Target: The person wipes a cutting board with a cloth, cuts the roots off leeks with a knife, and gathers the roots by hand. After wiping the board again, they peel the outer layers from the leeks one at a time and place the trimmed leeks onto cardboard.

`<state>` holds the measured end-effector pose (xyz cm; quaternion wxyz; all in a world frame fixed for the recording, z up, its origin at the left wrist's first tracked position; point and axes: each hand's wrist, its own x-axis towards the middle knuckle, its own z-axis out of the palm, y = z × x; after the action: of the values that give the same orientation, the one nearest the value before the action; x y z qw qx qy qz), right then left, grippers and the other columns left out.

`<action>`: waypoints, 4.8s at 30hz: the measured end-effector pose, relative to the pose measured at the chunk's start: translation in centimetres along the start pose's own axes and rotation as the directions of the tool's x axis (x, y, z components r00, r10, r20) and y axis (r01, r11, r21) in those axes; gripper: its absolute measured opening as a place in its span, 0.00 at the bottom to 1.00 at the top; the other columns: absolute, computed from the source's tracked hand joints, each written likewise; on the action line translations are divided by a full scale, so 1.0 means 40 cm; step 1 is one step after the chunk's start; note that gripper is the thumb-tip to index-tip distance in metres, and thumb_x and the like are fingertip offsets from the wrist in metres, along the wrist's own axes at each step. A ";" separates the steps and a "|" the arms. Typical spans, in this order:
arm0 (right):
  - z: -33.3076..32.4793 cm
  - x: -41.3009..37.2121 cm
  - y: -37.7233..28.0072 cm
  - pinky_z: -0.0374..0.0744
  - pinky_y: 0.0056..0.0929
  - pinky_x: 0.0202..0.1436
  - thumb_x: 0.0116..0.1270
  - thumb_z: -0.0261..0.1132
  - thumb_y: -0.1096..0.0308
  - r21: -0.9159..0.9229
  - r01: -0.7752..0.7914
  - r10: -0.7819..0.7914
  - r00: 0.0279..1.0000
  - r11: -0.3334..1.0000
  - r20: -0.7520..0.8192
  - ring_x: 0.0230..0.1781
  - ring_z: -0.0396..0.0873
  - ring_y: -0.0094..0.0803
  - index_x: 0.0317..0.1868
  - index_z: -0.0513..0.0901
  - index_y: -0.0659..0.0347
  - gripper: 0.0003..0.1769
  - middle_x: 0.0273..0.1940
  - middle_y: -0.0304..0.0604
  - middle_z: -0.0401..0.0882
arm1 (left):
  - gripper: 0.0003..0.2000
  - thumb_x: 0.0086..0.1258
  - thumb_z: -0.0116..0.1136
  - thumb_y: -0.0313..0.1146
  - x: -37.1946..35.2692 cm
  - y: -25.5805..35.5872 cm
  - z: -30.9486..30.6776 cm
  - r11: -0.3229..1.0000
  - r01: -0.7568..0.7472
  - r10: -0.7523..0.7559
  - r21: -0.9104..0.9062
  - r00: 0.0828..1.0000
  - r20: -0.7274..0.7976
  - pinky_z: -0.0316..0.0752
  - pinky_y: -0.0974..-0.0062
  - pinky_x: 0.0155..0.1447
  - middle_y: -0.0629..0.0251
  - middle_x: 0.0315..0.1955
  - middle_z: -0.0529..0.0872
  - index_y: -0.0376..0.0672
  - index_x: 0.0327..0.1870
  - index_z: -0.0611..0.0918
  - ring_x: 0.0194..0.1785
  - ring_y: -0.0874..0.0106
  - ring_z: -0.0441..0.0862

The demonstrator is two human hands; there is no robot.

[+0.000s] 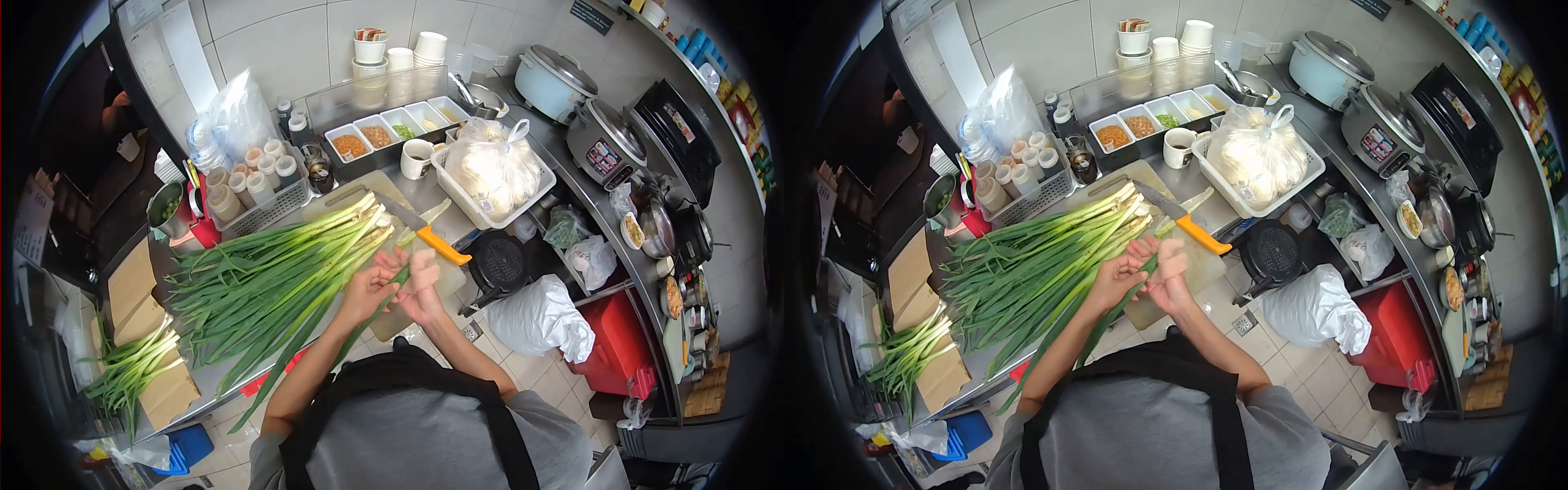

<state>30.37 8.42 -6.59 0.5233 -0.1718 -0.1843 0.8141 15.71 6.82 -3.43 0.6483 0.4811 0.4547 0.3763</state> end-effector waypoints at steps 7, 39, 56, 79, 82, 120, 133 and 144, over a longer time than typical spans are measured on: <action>-0.034 0.049 -0.089 0.65 0.37 0.67 0.73 0.46 0.54 -0.025 0.236 -0.237 0.970 0.971 -0.045 0.67 0.61 0.39 0.66 0.56 0.59 0.27 0.65 0.51 0.61 | 0.08 0.65 0.57 0.27 -0.013 0.008 -0.026 0.969 0.034 -0.046 -0.243 0.998 -0.043 0.78 0.78 0.34 0.64 0.32 0.83 0.35 0.44 0.78 0.33 0.78 0.81; 0.020 0.033 -0.045 0.69 0.26 0.57 0.59 0.49 0.77 -0.907 0.096 -0.024 0.995 0.410 0.095 0.51 0.74 0.27 0.58 0.72 0.69 0.24 0.54 0.45 0.75 | 0.11 0.72 0.48 0.29 -0.948 0.477 -0.528 0.563 -0.059 0.826 0.824 0.009 -0.564 0.68 0.77 0.54 0.64 0.43 0.81 0.38 0.52 0.76 0.47 0.77 0.76; 0.192 -0.010 -0.025 0.68 0.27 0.62 0.56 0.52 0.83 -0.854 0.017 -0.011 1.000 0.520 0.013 0.58 0.70 0.29 0.59 0.70 0.63 0.27 0.58 0.42 0.71 | 0.37 0.60 0.61 0.27 -0.319 0.108 -0.389 0.725 -0.350 0.584 0.593 0.769 -0.260 0.51 0.68 0.72 0.52 0.69 0.59 0.39 0.71 0.56 0.71 0.63 0.58; -0.330 0.146 -0.125 0.61 0.55 0.61 0.52 0.65 0.66 -0.630 -0.264 -0.478 0.856 -0.730 0.195 0.57 0.65 0.48 0.57 0.71 0.61 0.30 0.53 0.51 0.70 | 0.21 0.46 0.72 0.35 -0.023 -0.112 -0.271 0.243 0.267 0.527 0.932 0.771 -0.358 0.62 0.63 0.48 0.64 0.41 0.74 0.47 0.42 0.77 0.48 0.62 0.69; -0.249 0.117 -0.125 0.64 0.53 0.58 0.51 0.67 0.64 -0.655 -0.179 -0.490 0.808 -0.734 0.327 0.56 0.66 0.48 0.55 0.72 0.61 0.29 0.52 0.51 0.69 | 0.22 0.44 0.73 0.35 -0.012 -0.122 -0.283 0.258 0.282 0.498 0.924 0.781 -0.377 0.61 0.63 0.48 0.64 0.42 0.74 0.47 0.41 0.77 0.49 0.62 0.69; -0.073 0.005 -0.086 0.68 0.44 0.66 0.66 0.58 0.51 0.071 -0.007 0.000 0.994 0.997 0.108 0.63 0.66 0.42 0.67 0.59 0.60 0.35 0.65 0.47 0.63 | 0.09 0.57 0.60 0.26 -0.062 0.092 -0.339 0.641 -0.116 0.472 0.759 0.839 -0.271 0.75 0.69 0.42 0.55 0.33 0.84 0.38 0.38 0.78 0.37 0.57 0.82; -0.049 0.056 0.161 0.79 0.25 0.44 0.72 0.49 0.55 -0.248 -0.023 -0.016 0.988 0.968 -0.154 0.47 0.78 0.31 0.57 0.69 0.62 0.22 0.52 0.46 0.75 | 0.13 0.55 0.63 0.26 -0.067 0.033 -0.045 0.344 -0.202 0.650 0.917 0.756 -0.077 0.74 0.64 0.42 0.54 0.35 0.82 0.38 0.41 0.77 0.40 0.54 0.80; 0.064 0.020 0.131 0.68 0.19 0.18 0.69 0.54 0.70 -0.055 -0.021 0.001 0.944 0.998 -0.331 0.22 0.73 0.18 0.40 0.77 0.63 0.07 0.30 0.35 0.78 | 0.12 0.60 0.59 0.30 -0.084 0.028 -0.065 0.490 -0.140 0.643 0.861 0.725 -0.248 0.74 0.58 0.37 0.53 0.36 0.81 0.40 0.43 0.75 0.35 0.50 0.80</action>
<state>24.74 6.83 -6.94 0.5370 -0.3221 -0.1166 0.7709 12.15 4.74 -1.91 0.0958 0.6831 0.6058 0.3965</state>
